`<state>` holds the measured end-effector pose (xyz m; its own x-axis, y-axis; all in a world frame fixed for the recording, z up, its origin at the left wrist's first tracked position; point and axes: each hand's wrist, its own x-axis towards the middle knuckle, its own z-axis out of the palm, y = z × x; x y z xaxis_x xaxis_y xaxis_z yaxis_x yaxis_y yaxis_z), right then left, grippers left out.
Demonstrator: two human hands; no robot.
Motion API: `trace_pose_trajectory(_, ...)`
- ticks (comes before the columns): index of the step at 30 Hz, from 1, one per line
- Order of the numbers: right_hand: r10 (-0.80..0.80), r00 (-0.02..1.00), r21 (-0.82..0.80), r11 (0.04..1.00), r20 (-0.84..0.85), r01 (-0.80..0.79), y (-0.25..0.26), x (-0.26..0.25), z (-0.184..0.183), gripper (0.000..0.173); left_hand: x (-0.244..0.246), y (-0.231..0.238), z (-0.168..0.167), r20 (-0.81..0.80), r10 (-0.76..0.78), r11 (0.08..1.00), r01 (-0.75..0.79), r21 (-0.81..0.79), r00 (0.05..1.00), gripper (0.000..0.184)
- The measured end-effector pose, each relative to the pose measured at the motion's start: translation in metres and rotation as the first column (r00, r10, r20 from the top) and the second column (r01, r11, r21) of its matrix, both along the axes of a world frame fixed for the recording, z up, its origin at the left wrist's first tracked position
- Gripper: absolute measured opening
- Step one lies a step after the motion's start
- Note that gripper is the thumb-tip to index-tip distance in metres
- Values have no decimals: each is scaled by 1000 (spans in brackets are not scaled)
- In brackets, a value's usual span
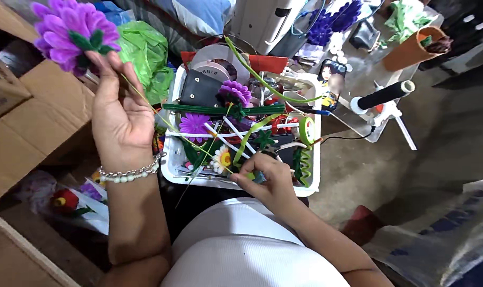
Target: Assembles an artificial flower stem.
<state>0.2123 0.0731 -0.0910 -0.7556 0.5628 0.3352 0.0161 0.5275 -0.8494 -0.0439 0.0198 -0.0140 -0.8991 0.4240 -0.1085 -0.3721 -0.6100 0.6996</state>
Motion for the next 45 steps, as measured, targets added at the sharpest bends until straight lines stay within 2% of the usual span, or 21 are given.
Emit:
trace_pose_trajectory(3, 151, 988, -381, 915, 10, -136, 1, 1, -2, 25, -6, -1, -3, 108, -129, 971, 104, 213, 986, 21)
trace_pose_trajectory(4, 221, 975, -552, 811, -23, -196, 3, 1, -2, 20, -10, -4, -4, 111, -242, 910, 186, 370, 964, 24)
trace_pose_trajectory(6, 331, 929, -792, 517, -164, -323, 6, 1, -5, 13, -16, -5, -6, 70, -490, 653, 313, 690, 869, 25)
trace_pose_trajectory(7, 352, 909, -829, 423, -221, -366, 6, 1, -7, 12, -17, -5, -4, 39, -548, 556, 329, 763, 835, 23)
trace_pose_trajectory(8, 342, 910, -831, 414, -236, -371, 6, 0, -7, 11, -15, -5, -2, 9, -534, 563, 348, 749, 846, 22)
trace_pose_trajectory(9, 306, 929, -801, 491, -208, -342, 5, 0, -6, 10, -13, -5, 1, -31, -452, 676, 365, 640, 891, 23)
trace_pose_trajectory(11, 178, 981, -591, 783, -83, -192, 4, 1, -5, 16, -5, -2, 6, -162, -183, 955, 214, 204, 970, 26)
trace_pose_trajectory(13, 8, 1000, -255, 967, -7, -10, 5, 0, -8, 26, -2, -1, 5, -330, -89, 996, 76, -54, 940, 22)
trace_pose_trajectory(15, -108, 994, 6, 994, 7, 108, 7, 0, -10, 29, -1, -5, 4, -449, -82, 982, -4, -188, 890, 15)
trace_pose_trajectory(19, -65, 998, 167, 984, -15, 67, 5, 1, -7, 30, -4, -8, 8, -515, -34, 970, -96, -224, 857, 12)
trace_pose_trajectory(22, 89, 996, 82, 993, -27, -87, 2, 2, 0, 29, -7, -7, 14, -397, -50, 984, -22, -174, 917, 22)
trace_pose_trajectory(24, 229, 973, -154, 961, -34, -231, 3, 3, 4, 26, -12, -5, 12, -255, -166, 984, 179, 27, 953, 28)
trace_pose_trajectory(25, 300, 953, -303, 905, -46, -299, 5, 2, 4, 25, -15, -4, 8, -179, -276, 917, 315, 245, 944, 29)
trace_pose_trajectory(27, 403, 907, -567, 722, -120, -396, 11, 1, 1, 16, -16, 0, 1, -63, -531, 562, 408, 719, 845, 20)
trace_pose_trajectory(29, 404, 900, -672, 622, -165, -403, 16, 1, -3, 13, -15, 1, -5, -119, -631, 298, 381, 875, 767, 8)
trace_pose_trajectory(30, 346, 929, -633, 691, -133, -348, 16, 1, -4, 15, -16, 1, -5, -176, -604, 305, 429, 850, 778, 11)
trace_pose_trajectory(33, 30, 999, -220, 975, -11, -31, 11, 1, -10, 28, -16, -2, 3, -385, -435, 714, 573, 403, 814, 18)
trace_pose_trajectory(35, -149, 989, 39, 988, -19, 150, 10, -1, -10, 28, -12, -7, 5, -469, -368, 884, 459, 91, 803, 25)
trace_pose_trajectory(38, -286, 956, 258, 920, -70, 294, 10, -4, -7, 26, -1, -12, 3, -440, -210, 978, 189, -92, 873, 25)
trace_pose_trajectory(41, -242, 966, 240, 936, -90, 257, 10, -3, -6, 27, -7, -18, -3, -401, -136, 990, 112, -83, 906, 25)
trace_pose_trajectory(45, 18, 992, -246, 968, -127, -49, 13, 4, 0, 26, -32, -30, -13, -365, -192, 965, 242, 96, 911, 28)
